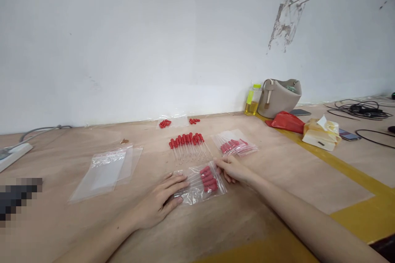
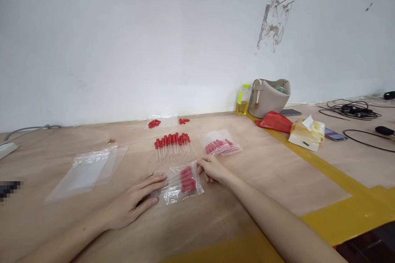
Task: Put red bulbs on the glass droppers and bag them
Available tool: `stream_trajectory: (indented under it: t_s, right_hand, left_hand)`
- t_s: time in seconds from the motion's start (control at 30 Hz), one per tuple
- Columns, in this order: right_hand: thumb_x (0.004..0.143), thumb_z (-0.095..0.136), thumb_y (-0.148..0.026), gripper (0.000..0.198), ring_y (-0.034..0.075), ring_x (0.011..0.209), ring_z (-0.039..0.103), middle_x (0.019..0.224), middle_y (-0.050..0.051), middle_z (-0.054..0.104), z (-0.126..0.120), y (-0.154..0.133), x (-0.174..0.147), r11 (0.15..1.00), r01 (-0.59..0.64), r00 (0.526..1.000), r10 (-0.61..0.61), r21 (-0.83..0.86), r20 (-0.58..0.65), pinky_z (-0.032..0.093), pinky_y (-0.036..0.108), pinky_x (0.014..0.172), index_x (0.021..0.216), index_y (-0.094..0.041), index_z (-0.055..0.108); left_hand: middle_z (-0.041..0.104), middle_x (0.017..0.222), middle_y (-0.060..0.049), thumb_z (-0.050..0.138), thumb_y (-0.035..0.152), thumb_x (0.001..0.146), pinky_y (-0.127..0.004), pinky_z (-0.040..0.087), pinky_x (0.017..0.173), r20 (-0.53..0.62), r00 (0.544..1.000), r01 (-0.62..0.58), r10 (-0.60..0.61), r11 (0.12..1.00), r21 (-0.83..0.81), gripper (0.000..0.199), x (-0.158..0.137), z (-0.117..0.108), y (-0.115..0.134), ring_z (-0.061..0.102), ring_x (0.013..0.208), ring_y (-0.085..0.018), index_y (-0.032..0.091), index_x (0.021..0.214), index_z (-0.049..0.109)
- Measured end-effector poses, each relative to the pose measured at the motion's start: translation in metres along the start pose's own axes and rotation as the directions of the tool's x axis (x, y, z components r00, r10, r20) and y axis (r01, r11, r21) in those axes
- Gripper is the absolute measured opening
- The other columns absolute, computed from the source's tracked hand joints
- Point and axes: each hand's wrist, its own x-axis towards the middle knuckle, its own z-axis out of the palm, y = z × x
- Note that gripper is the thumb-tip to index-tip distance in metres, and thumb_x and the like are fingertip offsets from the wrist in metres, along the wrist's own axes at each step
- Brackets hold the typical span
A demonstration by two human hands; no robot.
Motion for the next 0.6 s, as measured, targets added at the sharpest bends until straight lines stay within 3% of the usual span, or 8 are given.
stream_trajectory:
  t_s: [0.13,0.23,0.3,0.37,0.43,0.53,0.6]
  right_hand:
    - [0.064,0.063,-0.04,0.031,0.005,0.04,0.041,0.048,-0.005,0.048,0.003,-0.001,-0.004,0.983,0.185,0.976,-0.186,0.017,0.118,0.029,0.016,0.038,0.055,-0.014,0.049]
    - [0.066,0.062,-0.042,0.028,0.005,0.037,0.04,0.048,-0.006,0.049,-0.003,-0.004,-0.013,0.983,0.138,0.95,-0.165,0.117,0.266,0.029,0.016,0.035,0.071,-0.015,0.055]
    - [0.07,0.06,-0.041,0.026,0.006,0.037,0.043,0.052,-0.005,0.054,-0.015,-0.009,-0.019,0.973,0.09,0.945,-0.15,0.213,0.289,0.033,0.016,0.035,0.079,-0.016,0.056]
    - [0.072,0.06,-0.037,0.022,0.009,0.048,0.054,0.064,0.0,0.061,-0.031,-0.015,-0.024,0.929,0.099,0.972,-0.168,0.356,0.166,0.044,0.02,0.044,0.08,-0.017,0.057]
    - [0.073,0.059,-0.032,0.017,0.014,0.063,0.061,0.076,0.003,0.065,-0.048,-0.021,-0.025,0.861,0.165,0.985,-0.17,0.481,-0.035,0.05,0.027,0.057,0.081,-0.017,0.059]
    - [0.075,0.056,-0.027,0.014,0.016,0.07,0.063,0.083,0.006,0.066,-0.065,-0.028,-0.014,0.799,0.282,0.951,-0.161,0.531,-0.263,0.052,0.028,0.061,0.084,-0.017,0.06]
    - [0.074,0.057,-0.024,0.013,0.014,0.065,0.062,0.081,0.005,0.066,-0.065,-0.028,-0.001,0.8,0.328,0.917,-0.141,0.502,-0.374,0.052,0.025,0.056,0.084,-0.016,0.059]
  left_hand:
    - [0.04,0.132,-0.001,0.037,0.029,0.09,-0.045,0.021,0.105,0.012,1.0,-0.014,0.015,1.0,-0.006,0.039,0.002,-0.002,0.002,0.032,0.124,-0.019,0.03,0.128,0.035]
    - [0.035,0.136,-0.001,0.036,0.029,0.09,-0.042,0.025,0.104,-0.025,1.0,-0.004,0.003,0.999,-0.032,0.04,0.0,-0.002,0.004,0.031,0.124,-0.019,0.03,0.13,0.032]
    - [0.029,0.139,-0.002,0.036,0.029,0.09,-0.04,0.028,0.103,-0.097,0.995,0.024,-0.029,0.998,-0.051,0.044,-0.002,-0.001,0.005,0.029,0.125,-0.019,0.029,0.132,0.026]
    - [0.027,0.139,-0.003,0.036,0.029,0.089,-0.039,0.029,0.102,-0.187,0.98,0.066,-0.073,0.997,-0.043,0.047,-0.004,0.0,0.005,0.029,0.125,-0.02,0.028,0.134,0.021]
    - [0.028,0.139,-0.003,0.037,0.03,0.089,-0.04,0.029,0.102,-0.266,0.959,0.109,-0.1,0.994,0.019,0.045,-0.006,-0.001,0.0,0.029,0.125,-0.022,0.027,0.132,0.024]
    - [0.034,0.135,-0.004,0.039,0.035,0.087,-0.043,0.025,0.102,-0.376,0.918,0.208,-0.124,0.959,0.192,0.04,-0.009,-0.006,-0.017,0.027,0.125,-0.024,0.027,0.126,0.037]
    - [0.037,0.132,-0.007,0.039,0.04,0.085,-0.045,0.022,0.102,-0.453,0.868,0.355,-0.201,0.89,0.286,0.04,-0.013,-0.013,-0.035,0.025,0.125,-0.026,0.024,0.121,0.044]
